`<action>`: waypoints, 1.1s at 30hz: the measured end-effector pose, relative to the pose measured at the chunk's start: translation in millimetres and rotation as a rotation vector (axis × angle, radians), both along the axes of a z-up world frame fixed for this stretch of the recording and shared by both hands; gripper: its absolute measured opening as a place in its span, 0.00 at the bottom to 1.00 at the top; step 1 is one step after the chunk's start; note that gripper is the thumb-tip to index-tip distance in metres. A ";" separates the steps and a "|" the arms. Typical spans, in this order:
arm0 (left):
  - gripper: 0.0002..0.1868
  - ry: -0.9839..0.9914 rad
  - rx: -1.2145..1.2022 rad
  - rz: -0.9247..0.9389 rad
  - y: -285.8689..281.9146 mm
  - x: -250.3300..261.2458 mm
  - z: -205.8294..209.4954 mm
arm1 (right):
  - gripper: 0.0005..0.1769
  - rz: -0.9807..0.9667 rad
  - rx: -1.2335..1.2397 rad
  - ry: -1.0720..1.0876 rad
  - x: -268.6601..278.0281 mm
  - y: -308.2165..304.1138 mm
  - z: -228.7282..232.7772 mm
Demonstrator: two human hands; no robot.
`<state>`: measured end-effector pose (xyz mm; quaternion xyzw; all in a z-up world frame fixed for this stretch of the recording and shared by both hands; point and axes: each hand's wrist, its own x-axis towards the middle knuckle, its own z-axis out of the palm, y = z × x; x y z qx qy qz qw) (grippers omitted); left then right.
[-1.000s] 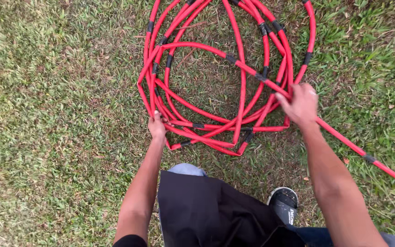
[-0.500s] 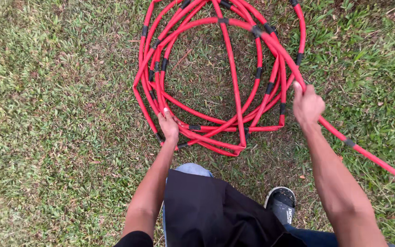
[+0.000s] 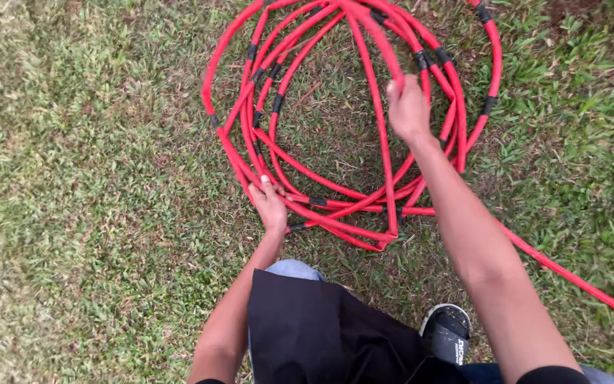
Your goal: The person turns off a water faucet, coils a hose into loops on the grass by hand, and detaches it from another hose.
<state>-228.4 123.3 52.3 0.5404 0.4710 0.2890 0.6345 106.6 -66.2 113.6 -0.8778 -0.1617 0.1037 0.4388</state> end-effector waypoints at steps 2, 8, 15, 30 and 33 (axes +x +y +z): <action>0.16 0.425 0.514 0.024 21.2 -24.1 -23.5 | 0.40 0.152 -0.092 -0.276 -31.8 -0.9 -32.2; 0.40 1.067 0.648 0.017 68.7 -74.3 -58.5 | 0.41 0.180 -0.503 -0.153 -81.8 -26.6 -53.3; 0.29 0.582 0.249 -0.071 68.7 -45.0 -74.5 | 0.26 -0.087 -0.249 -0.121 -33.7 -73.7 -47.7; 0.45 0.717 0.445 -0.234 30.4 15.3 -18.7 | 0.35 -0.089 -0.597 0.122 18.6 -188.1 -97.5; 0.46 0.711 0.507 -0.259 26.0 23.9 -2.6 | 0.33 -0.128 -0.499 0.160 -8.3 -232.5 -132.0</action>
